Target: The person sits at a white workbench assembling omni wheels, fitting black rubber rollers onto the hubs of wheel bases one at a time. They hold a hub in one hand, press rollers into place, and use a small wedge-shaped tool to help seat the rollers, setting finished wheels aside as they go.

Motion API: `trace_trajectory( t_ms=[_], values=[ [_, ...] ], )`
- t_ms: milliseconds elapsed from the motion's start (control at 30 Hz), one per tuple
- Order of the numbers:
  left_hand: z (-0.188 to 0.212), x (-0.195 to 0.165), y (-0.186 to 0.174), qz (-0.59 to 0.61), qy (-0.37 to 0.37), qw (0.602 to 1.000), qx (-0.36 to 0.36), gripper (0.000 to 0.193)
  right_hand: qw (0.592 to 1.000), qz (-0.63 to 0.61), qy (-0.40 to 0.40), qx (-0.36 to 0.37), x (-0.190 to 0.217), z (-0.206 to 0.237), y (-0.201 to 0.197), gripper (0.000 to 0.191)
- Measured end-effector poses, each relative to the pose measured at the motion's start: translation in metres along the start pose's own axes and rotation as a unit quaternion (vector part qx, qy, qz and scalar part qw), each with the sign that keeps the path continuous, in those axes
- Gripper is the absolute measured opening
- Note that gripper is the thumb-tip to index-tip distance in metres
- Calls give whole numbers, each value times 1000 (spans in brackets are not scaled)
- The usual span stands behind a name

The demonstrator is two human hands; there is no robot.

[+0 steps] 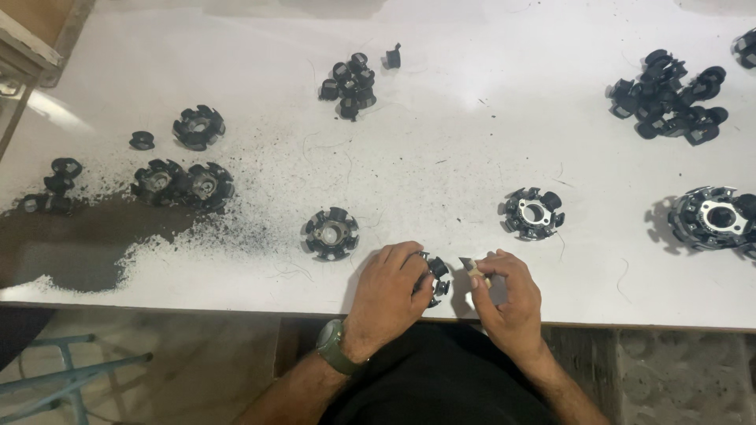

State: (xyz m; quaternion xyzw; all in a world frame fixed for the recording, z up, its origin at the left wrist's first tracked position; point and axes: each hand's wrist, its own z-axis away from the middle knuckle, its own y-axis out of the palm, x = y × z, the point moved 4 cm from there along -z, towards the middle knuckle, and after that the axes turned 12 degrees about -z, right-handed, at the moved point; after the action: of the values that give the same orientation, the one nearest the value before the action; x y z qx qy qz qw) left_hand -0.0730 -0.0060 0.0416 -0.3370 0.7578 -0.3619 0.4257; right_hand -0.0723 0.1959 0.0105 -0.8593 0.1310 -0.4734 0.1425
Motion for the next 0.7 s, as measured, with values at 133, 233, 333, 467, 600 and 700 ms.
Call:
trace_trajectory(
  t_ms=[133, 233, 333, 467, 600, 700],
  values=[
    [2, 3, 5, 8, -13, 1000, -7, 14, 1000, -5, 17, -3, -1, -1, 0, 19],
    [4, 3, 4, 27, -15, 999, -22, 14, 999, -32, 30, 1, 1, -3, 2, 20],
    [5, 2, 2, 33, -18, 999, -23, 15, 998, -44, 32, -6, 8, -2, 9, 19],
    [4, 2, 1, 24, -9, 999, -25, 18, 1000, -2, 3, 7, 18, -4, 20, 21],
    [7, 5, 5, 40, -15, 998, -42, 18, 998, 31, 0, 50, 17, -2, 24, 25],
    [11, 9, 10, 46, -11, 998, -39, 17, 997, 53, 6, 53, 16, 2, 23, 27]
  ],
)
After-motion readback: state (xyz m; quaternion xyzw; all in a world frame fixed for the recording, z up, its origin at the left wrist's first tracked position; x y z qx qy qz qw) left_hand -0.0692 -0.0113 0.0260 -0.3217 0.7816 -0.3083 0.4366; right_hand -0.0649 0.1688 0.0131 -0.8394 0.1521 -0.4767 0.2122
